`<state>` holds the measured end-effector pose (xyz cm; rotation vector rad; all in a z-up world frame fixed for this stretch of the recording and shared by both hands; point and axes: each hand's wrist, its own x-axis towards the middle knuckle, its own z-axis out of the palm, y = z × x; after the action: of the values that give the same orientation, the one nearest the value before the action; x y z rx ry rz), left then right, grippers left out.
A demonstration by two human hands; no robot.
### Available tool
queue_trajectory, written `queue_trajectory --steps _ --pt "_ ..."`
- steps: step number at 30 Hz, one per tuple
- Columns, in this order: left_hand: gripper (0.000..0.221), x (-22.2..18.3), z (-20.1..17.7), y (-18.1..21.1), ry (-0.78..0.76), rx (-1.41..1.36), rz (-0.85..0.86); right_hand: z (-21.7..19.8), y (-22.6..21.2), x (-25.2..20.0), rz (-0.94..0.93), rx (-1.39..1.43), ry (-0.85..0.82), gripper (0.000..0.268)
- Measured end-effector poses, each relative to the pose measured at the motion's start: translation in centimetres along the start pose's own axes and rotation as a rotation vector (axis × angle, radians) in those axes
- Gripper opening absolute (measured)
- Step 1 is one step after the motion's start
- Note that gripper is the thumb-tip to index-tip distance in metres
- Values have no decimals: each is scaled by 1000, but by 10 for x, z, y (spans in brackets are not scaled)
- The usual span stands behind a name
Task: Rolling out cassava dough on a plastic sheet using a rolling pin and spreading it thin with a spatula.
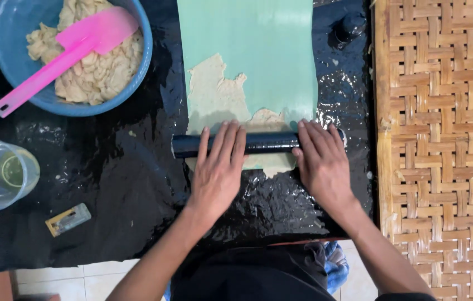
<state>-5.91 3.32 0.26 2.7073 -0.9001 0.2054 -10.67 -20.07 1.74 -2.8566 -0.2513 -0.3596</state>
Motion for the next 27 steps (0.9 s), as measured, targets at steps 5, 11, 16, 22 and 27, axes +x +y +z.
queue_trajectory --steps 5,11,16,22,27 --pt "68 14 0 3 -37 -117 -79 4 2 14 15 -39 -93 59" --pt "71 61 11 -17 -161 -21 -120 11 22 61 37 18 -157 61" --pt "74 114 19 -41 -220 1 -125 19 43 103 66 -31 -237 62" --pt "76 154 15 -61 -272 -64 -174 33 66 145 34 13 -234 66" --pt "77 152 6 -62 -58 -65 -157 33 67 154 101 106 -162 61"
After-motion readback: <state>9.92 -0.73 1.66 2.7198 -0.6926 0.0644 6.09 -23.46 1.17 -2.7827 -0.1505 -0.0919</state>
